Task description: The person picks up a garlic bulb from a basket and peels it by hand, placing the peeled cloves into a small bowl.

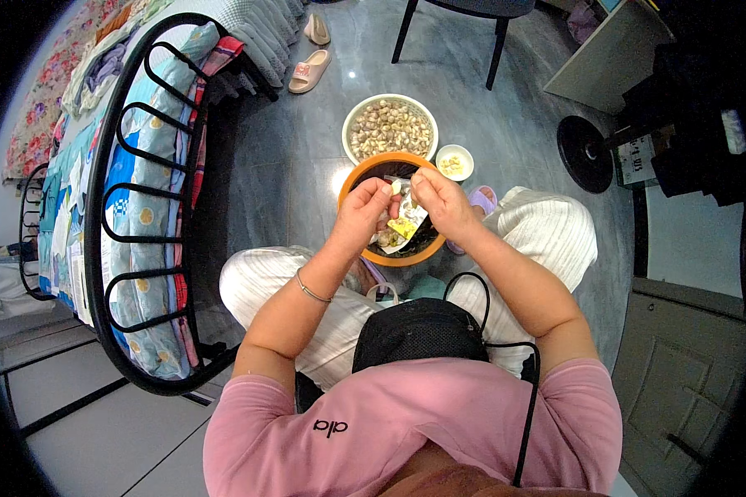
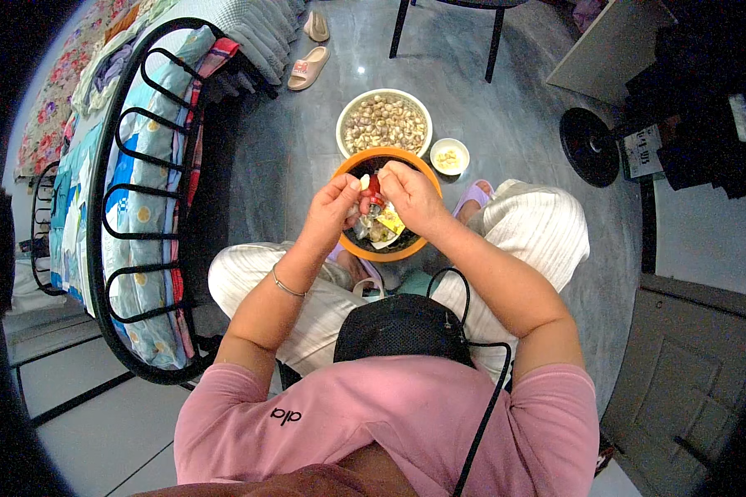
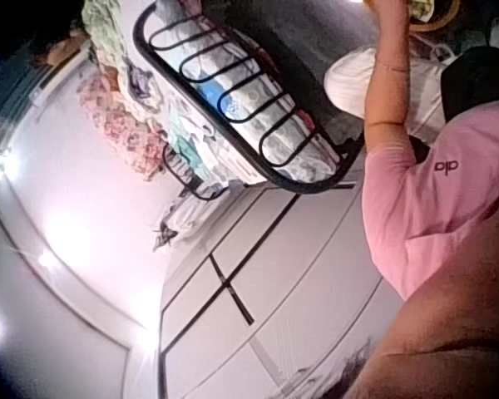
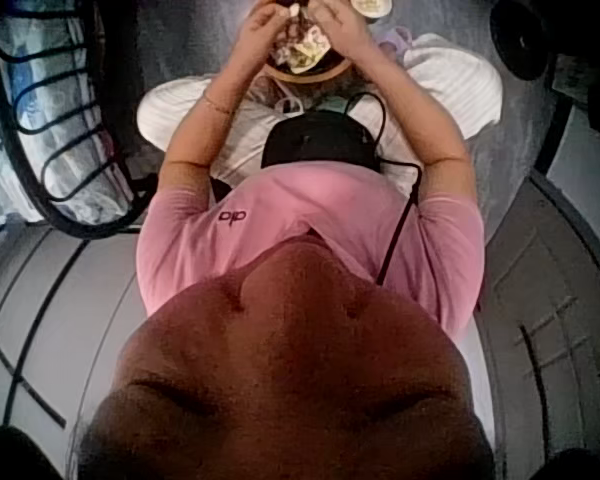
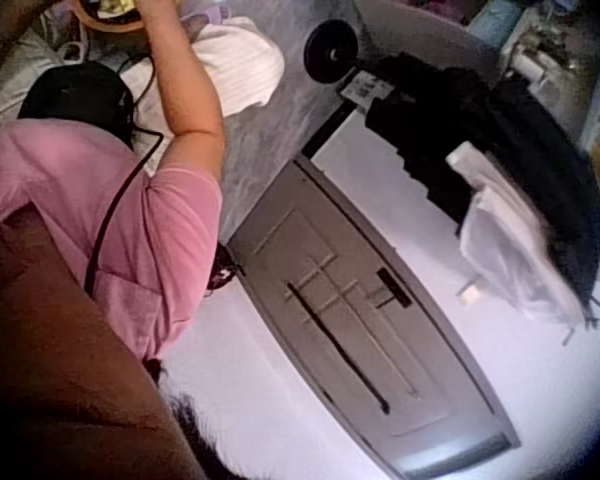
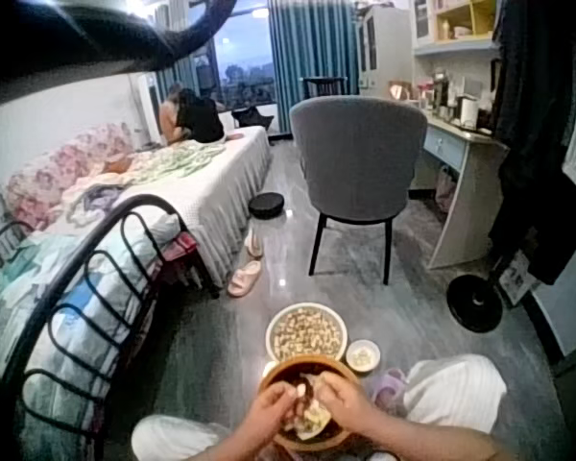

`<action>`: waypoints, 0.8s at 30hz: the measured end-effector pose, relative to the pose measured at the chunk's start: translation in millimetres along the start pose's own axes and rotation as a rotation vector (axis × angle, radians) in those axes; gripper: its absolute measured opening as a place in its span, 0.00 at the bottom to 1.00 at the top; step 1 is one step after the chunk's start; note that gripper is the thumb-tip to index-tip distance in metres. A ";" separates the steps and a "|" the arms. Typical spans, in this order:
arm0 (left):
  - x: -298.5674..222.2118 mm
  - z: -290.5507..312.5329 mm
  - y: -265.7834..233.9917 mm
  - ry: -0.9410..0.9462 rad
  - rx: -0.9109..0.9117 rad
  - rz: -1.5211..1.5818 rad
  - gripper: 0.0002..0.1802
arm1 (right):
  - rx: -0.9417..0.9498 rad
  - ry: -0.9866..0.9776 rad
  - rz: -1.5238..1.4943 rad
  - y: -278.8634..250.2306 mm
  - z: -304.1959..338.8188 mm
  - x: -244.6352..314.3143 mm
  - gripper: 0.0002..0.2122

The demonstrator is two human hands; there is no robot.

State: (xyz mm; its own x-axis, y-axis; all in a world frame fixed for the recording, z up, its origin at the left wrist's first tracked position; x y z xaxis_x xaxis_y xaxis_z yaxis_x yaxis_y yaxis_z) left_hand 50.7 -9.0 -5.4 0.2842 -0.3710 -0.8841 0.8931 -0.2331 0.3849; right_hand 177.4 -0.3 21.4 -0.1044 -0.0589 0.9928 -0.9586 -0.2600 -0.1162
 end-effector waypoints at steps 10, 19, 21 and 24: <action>-0.1 -0.1 1.7 0.001 0.017 -0.021 0.11 | -0.106 0.004 -0.047 -2.6 -1.6 1.3 0.07; 0.4 0.7 0.9 0.003 0.015 -0.077 0.12 | -0.195 -0.315 0.510 -4.7 3.0 39.6 0.06; -1.4 1.3 0.8 0.008 -0.018 -0.104 0.12 | -0.208 -0.225 0.395 -6.4 3.8 31.9 0.06; -0.5 2.1 -1.9 -0.001 -0.024 -0.066 0.13 | -0.215 -0.163 0.317 -6.7 1.8 22.3 0.08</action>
State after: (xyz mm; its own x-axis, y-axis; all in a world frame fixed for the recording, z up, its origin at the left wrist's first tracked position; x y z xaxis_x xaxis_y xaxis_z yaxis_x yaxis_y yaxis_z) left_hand 48.1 -10.2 -5.1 0.2247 -0.3562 -0.9070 0.9180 -0.2348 0.3196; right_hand 182.0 -1.6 44.3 -0.3767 -0.2600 0.8891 -0.9210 0.0019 -0.3897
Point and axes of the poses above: each hand's wrist, its own z-axis away from the middle knuckle, its own y-axis out of the palm, x = y × z, the point moved 7 cm from there along -z, towards the middle knuckle, and after that the axes turned 4 degrees about z, right-handed, at the moved point
